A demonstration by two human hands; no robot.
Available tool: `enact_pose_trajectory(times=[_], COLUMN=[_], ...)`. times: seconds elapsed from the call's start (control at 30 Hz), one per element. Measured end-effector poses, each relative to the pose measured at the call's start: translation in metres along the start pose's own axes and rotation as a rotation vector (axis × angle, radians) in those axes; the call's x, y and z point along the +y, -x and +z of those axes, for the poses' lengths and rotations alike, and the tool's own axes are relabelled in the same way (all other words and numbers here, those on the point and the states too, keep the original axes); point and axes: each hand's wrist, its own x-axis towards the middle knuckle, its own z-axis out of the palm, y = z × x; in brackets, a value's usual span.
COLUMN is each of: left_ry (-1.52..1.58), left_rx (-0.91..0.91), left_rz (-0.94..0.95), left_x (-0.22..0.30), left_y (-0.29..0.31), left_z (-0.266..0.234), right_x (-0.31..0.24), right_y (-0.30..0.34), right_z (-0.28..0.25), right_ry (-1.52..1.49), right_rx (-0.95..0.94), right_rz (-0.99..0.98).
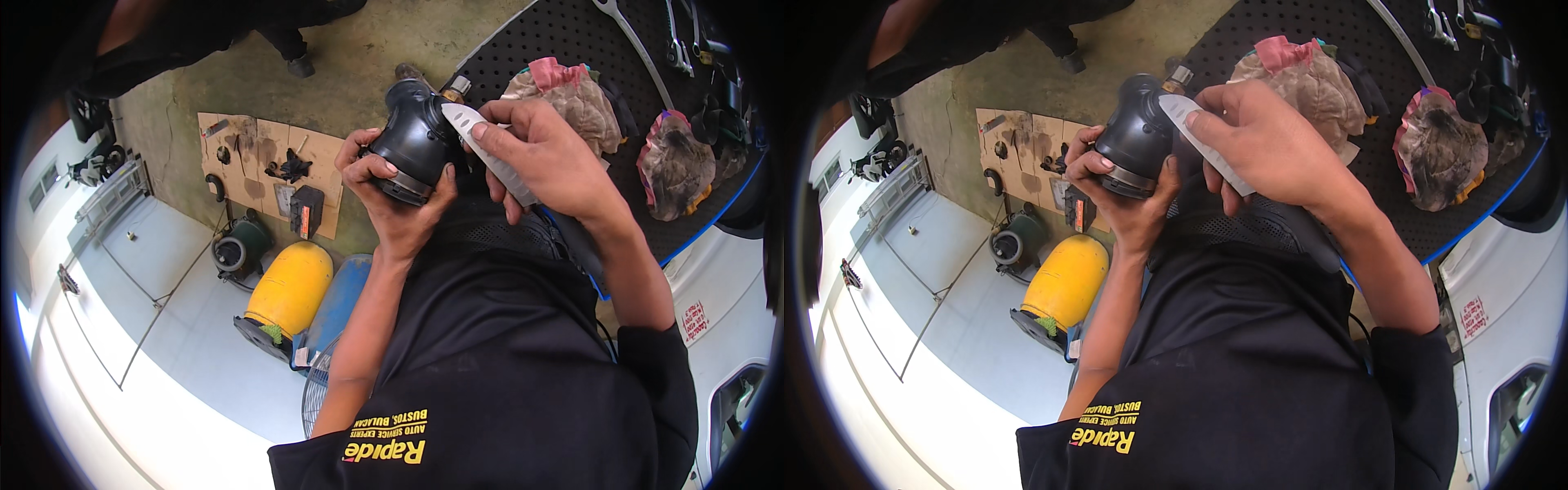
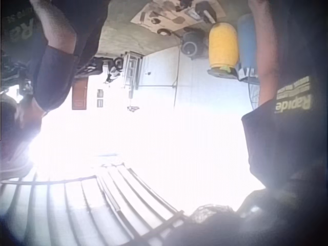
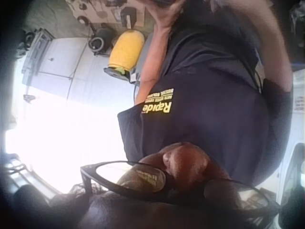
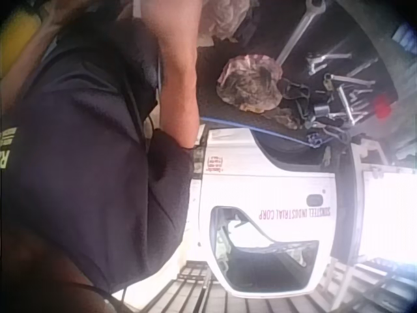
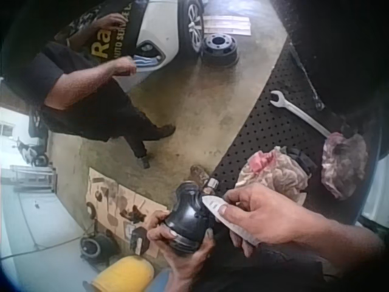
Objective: The person cleans a black plastic car part using a scraper, spray cleaner, and rags. The person scrapes residue, sprays the interior, and wipes the part repeatedly with different cloths.
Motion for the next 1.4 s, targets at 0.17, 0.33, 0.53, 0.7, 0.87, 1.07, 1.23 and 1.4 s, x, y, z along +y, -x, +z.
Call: enact_pose_trajectory(times=[0.17,0.33,0.53,0.7,0.87,1.07,1.23,1.4], left_ry=[0.023,0.232,0.653,0.971,1.128,1.577,1.809,1.971], left_rx=[-0.003,0.053,0.175,0.344,0.329,0.304,0.259,0.259], left_rz=[-0.012,-0.202,-0.47,-0.825,-0.895,-0.994,-0.975,-0.846], left_x=[-0.001,-0.005,0.009,0.043,0.049,0.045,0.043,0.046], left_y=[-0.001,0.002,-0.011,-0.024,-0.017,-0.001,0.01,0.016], left_z=[0.001,0.004,-0.007,-0.051,-0.077,-0.09,-0.089,-0.091], right_x=[0.002,0.0,-0.01,-0.014,-0.018,-0.038,-0.017,-0.015], right_y=[0.005,0.016,0.031,0.03,0.016,0.003,-0.02,-0.004], right_z=[-0.001,-0.02,-0.029,-0.027,-0.01,0.021,0.004,-0.011], right_ry=[-0.025,-0.044,0.213,0.457,0.595,0.723,0.668,0.743], right_rx=[0.066,0.444,0.665,0.807,0.835,0.913,0.916,0.795], right_rz=[-0.035,-0.18,-0.307,-0.217,-0.285,-0.326,-0.69,-0.343])
